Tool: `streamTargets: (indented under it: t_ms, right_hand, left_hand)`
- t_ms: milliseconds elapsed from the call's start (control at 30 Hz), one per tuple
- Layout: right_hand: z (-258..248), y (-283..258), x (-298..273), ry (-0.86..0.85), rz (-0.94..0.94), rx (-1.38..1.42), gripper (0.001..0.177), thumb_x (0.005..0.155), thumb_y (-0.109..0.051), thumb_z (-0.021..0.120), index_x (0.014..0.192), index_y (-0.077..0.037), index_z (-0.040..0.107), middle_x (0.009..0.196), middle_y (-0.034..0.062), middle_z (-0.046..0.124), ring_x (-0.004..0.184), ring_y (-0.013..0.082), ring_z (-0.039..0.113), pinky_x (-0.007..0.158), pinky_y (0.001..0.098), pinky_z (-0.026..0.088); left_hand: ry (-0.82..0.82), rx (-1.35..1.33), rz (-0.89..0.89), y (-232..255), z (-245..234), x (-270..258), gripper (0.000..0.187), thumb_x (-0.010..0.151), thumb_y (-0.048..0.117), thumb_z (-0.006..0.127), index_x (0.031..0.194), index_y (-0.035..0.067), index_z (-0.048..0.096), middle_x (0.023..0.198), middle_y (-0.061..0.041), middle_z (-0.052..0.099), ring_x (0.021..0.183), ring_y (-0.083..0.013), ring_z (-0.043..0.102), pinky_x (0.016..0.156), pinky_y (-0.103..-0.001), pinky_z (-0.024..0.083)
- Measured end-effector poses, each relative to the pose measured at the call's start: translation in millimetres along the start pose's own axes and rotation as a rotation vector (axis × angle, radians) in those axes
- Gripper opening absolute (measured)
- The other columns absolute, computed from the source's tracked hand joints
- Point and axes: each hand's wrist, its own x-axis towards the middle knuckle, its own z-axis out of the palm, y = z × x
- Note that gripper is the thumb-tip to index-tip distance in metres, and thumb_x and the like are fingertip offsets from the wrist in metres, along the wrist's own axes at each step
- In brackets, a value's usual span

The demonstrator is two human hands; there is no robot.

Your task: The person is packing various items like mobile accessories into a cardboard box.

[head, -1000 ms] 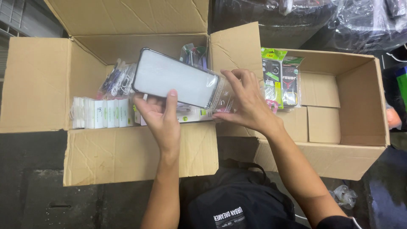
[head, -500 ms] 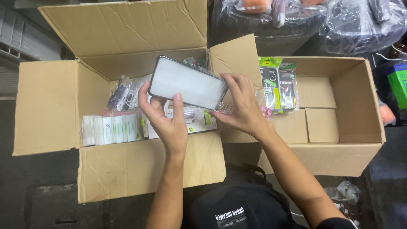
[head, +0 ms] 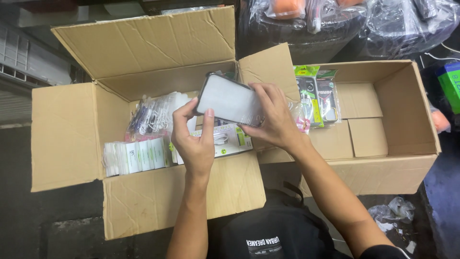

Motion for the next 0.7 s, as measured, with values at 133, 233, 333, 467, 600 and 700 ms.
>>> streamTargets:
  t_ms: [133, 233, 333, 467, 600, 700]
  right_hand:
    - [1, -2, 3, 0.011, 0.003, -0.007, 0.096, 0.067, -0.024, 0.093, 0.145, 0.004, 0.045, 0.134, 0.021, 0.053, 0.125, 0.0405, 0.054, 0.107, 0.0488, 0.045]
    - [4, -2, 7, 0.013, 0.006, -0.003, 0.095, 0.067, -0.023, 0.093, 0.145, 0.004, 0.045, 0.134, 0.021, 0.053, 0.125, 0.0405, 0.054, 0.106, 0.0489, 0.045]
    - [6, -4, 8, 0.007, 0.009, 0.0, 0.097, 0.065, -0.022, 0.093, 0.145, 0.004, 0.045, 0.135, 0.0212, 0.054, 0.125, 0.0408, 0.054, 0.107, 0.0488, 0.045]
    - [10, -6, 9, 0.019, 0.008, 0.03, 0.101, 0.062, -0.019, 0.092, 0.146, 0.005, 0.044, 0.136, 0.0215, 0.053, 0.127, 0.0413, 0.054, 0.108, 0.0479, 0.046]
    - [13, -9, 10, 0.011, 0.028, 0.038, 0.1, 0.061, -0.018, 0.093, 0.146, 0.004, 0.045, 0.136, 0.021, 0.053, 0.128, 0.0409, 0.054, 0.108, 0.0475, 0.046]
    - [15, -12, 13, 0.022, 0.003, 0.044, 0.101, 0.061, -0.018, 0.092, 0.148, 0.004, 0.044, 0.137, 0.0213, 0.053, 0.128, 0.0411, 0.053, 0.109, 0.0473, 0.046]
  left_hand:
    - [-0.078, -0.02, -0.03, 2, -2, 4, 0.029, 0.098, 0.009, 0.075, 0.123, -0.001, 0.065, 0.112, -0.014, 0.071, 0.102, -0.0214, 0.069, 0.096, -0.035, 0.054]
    - [-0.097, 0.054, -0.012, 3, -3, 6, 0.028, 0.096, 0.008, 0.076, 0.121, 0.0, 0.066, 0.111, -0.014, 0.071, 0.103, -0.0249, 0.068, 0.094, -0.038, 0.054]
    - [-0.096, 0.142, 0.145, 6, -2, 4, 0.026, 0.094, 0.003, 0.077, 0.116, 0.001, 0.065, 0.115, -0.016, 0.069, 0.112, -0.0318, 0.064, 0.099, -0.043, 0.051]
    - [-0.132, 0.108, 0.136, 11, -1, 1, 0.025, 0.094, 0.002, 0.075, 0.117, 0.001, 0.064, 0.123, -0.016, 0.065, 0.118, -0.0327, 0.063, 0.102, -0.043, 0.052]
    - [-0.171, 0.049, 0.101, 8, -2, -2, 0.024, 0.097, 0.003, 0.072, 0.119, 0.001, 0.064, 0.132, -0.02, 0.061, 0.12, -0.034, 0.066, 0.103, -0.042, 0.054]
    - [-0.213, 0.025, 0.103, 3, -1, -4, 0.022, 0.098, 0.003, 0.07, 0.119, 0.001, 0.064, 0.135, -0.022, 0.061, 0.121, -0.0351, 0.067, 0.104, -0.042, 0.055]
